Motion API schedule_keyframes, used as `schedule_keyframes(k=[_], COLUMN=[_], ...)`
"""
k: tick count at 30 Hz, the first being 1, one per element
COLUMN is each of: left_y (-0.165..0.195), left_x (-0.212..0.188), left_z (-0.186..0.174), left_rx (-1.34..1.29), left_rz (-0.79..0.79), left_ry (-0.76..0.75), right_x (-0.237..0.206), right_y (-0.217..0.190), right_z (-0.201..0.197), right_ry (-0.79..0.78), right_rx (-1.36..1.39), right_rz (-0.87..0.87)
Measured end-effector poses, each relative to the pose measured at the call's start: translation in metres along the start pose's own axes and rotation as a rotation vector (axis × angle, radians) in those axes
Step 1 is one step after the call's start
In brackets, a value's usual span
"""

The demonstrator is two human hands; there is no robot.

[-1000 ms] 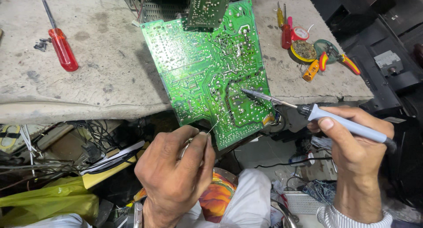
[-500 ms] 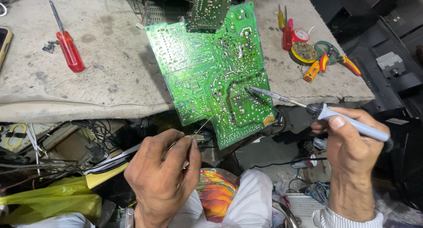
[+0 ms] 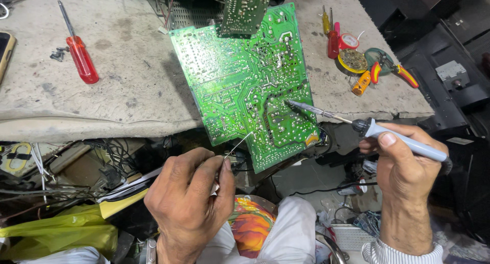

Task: The person holds a green circuit board against the workbench edge and uses a soldering iron to solder joints on its underside, feeding solder wire with the other hand. They work across different areas of the board, occasionally pulling the iron away and repositioning before resuming soldering.

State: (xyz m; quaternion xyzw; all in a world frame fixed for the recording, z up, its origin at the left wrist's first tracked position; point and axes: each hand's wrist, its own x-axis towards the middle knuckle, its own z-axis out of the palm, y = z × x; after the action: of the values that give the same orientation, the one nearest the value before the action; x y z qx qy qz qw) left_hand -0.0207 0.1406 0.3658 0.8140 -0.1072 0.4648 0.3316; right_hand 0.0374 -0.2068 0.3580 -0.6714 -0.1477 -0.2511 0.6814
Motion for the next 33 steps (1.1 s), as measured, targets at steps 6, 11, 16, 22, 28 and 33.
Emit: schedule_keyframes(k=[6,11,16,22,28,33], left_y=[0.001,0.004,0.006,0.012,0.014,0.013], left_x=[0.001,0.004,0.011,0.023,0.031,0.032], left_z=[0.0,0.002,0.004,0.015,0.027,0.031], left_rx=[-0.006,0.012,0.017,0.063,0.058,0.066], left_rz=[0.011,0.026,0.089,0.171,0.214,0.236], left_ry=[0.0,-0.006,-0.033,-0.052,-0.094,-0.095], right_x=[0.0,-0.004,-0.008,-0.007,-0.004,-0.003], right_y=[-0.001,-0.013,-0.034,-0.053,-0.058,-0.059], right_z=[-0.001,-0.001,0.008,0.024,0.032,0.032], right_ry=[0.001,0.007,-0.017,-0.053,-0.102,-0.118], right_rx=[-0.003,0.008,-0.179,-0.399,-0.446,-0.459], right_rz=[0.005,-0.033,-0.128,-0.202,-0.234,-0.215])
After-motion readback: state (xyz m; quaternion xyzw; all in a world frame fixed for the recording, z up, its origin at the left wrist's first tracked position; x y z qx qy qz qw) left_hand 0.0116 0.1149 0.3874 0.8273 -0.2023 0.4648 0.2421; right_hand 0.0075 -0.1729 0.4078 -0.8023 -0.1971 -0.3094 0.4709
